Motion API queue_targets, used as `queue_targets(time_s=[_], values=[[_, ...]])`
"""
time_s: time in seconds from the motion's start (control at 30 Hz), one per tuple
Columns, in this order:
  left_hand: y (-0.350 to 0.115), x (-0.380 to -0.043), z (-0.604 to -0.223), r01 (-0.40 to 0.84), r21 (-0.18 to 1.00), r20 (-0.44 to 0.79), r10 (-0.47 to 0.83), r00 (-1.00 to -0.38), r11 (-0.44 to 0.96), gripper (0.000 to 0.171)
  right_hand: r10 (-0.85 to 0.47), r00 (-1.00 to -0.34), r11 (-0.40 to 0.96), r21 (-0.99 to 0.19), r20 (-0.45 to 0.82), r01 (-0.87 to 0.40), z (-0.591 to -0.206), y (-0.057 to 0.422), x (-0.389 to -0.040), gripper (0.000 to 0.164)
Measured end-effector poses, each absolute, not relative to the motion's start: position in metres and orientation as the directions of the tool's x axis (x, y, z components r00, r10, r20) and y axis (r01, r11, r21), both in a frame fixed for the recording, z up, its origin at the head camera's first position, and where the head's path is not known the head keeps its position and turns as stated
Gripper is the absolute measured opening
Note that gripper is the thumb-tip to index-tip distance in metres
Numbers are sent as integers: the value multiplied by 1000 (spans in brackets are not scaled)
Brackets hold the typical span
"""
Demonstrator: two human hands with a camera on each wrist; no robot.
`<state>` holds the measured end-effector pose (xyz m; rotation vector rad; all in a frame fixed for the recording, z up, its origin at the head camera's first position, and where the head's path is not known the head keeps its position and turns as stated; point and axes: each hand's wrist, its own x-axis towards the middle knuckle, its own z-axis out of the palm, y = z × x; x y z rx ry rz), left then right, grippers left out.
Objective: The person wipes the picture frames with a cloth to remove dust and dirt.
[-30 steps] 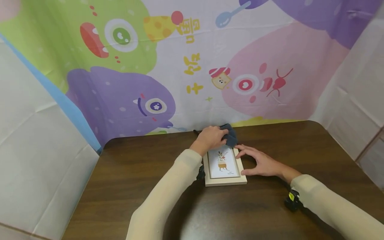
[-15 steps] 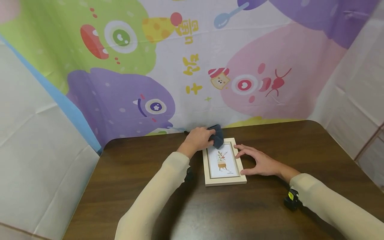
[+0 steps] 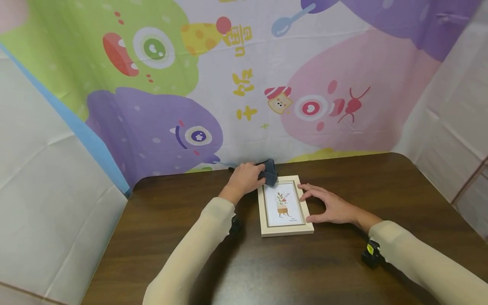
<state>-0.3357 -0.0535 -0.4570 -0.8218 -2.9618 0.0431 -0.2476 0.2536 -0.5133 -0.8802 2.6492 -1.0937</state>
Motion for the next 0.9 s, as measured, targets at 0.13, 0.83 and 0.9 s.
queue_targets(time_s=[0.13,0.83,0.9], values=[[-48,-336,-459,508,-70,74,512,-856,859,33,-569,-817,557,-687,93,-467,-513,253,-247,56],[11,-337,-453,487,-160,72,502,-862,859,34,-595,-795,534,-682,118,-500,-514,256,-246,53],[16,-337,-452,481,-162,72,497,-865,861,33,-600,-791,527,-684,121,-504,-514,256,-247,53]])
